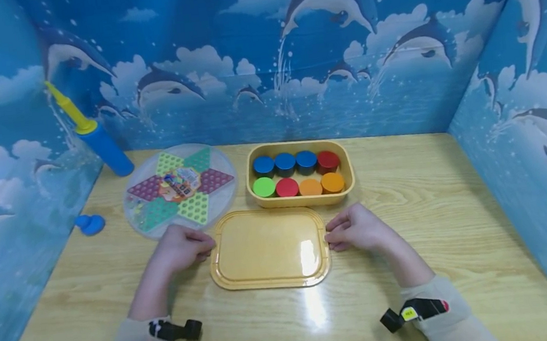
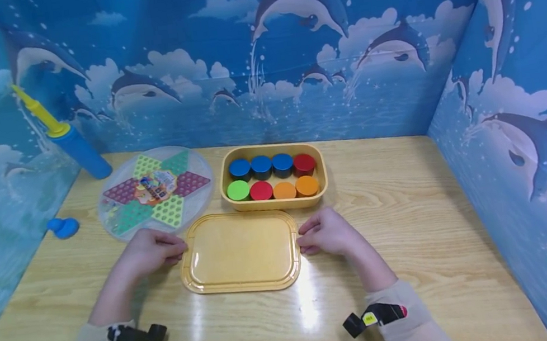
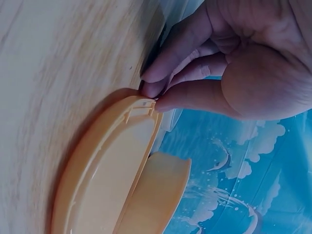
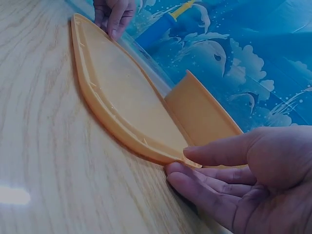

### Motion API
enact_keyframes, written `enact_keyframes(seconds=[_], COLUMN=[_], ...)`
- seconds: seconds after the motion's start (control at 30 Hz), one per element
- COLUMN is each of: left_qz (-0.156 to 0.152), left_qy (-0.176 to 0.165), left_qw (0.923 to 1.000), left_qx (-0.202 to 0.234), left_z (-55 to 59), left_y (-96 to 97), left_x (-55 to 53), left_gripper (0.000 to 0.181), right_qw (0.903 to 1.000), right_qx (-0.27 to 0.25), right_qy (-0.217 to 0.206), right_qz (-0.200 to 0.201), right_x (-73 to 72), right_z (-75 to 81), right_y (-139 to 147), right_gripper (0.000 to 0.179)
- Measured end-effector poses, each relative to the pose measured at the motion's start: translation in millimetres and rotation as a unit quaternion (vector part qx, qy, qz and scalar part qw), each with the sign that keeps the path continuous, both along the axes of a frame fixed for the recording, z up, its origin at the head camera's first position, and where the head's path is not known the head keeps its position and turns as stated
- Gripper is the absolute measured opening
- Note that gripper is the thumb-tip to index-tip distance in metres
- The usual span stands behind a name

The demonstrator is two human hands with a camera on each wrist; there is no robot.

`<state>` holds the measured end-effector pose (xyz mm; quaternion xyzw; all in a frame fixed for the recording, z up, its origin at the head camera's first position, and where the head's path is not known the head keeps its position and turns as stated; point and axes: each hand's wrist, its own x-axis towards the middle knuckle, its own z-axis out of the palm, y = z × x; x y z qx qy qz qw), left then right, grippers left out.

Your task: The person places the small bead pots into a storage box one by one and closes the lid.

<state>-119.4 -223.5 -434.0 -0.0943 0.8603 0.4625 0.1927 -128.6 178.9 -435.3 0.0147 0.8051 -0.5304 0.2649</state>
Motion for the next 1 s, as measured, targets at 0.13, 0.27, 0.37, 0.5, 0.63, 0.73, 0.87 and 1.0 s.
enact_keyframes(seconds=[0.13,0.27,0.37,0.5,0.63,0.73,0.87,1.0], left_qz=[0.009,0.002,0.0,-0.012,-0.022,-0.025,-0.035,-0.034], left_qy=[-0.017,-0.024,-0.021,-0.006,0.011,0.023,0.05,0.102], left_qw=[0.9997,0.9985,0.9971,0.9964,0.9958,0.9944,0.9931,0.9897], left_qx=[0.018,0.049,0.073,0.084,0.088,0.1,0.1,0.095], left_z=[0.3,4.8,11.1,22.4,36.0,46.8,61.5,73.5], left_y=[-0.3,-2.6,-5.2,-9.0,-12.3,-12.0,-7.4,1.7], left_x=[2.4,6.0,7.9,10.0,10.9,9.7,7.2,1.8], left_gripper=[0.02,0.026,0.029,0.03,0.032,0.034,0.037,0.032], right_qw=[1.0,0.9999,0.9996,0.9979,0.9938,0.9907,0.9885,0.9833], right_qx=[-0.003,0.004,-0.007,-0.046,-0.086,-0.106,-0.115,-0.105], right_qy=[-0.006,-0.004,-0.001,-0.002,0.015,0.042,0.083,0.148], right_qz=[0.006,0.016,0.028,0.046,0.068,0.074,0.052,0.013], right_x=[0.3,1.8,3.1,3.4,3.9,5.0,5.8,5.5], right_z=[-0.3,1.1,4.1,9.4,16.3,23.5,36.1,51.4], right_y=[-0.5,-0.4,2.5,10.4,18.9,24.6,30.8,34.0], right_gripper=[0.026,0.026,0.026,0.028,0.031,0.03,0.027,0.023])
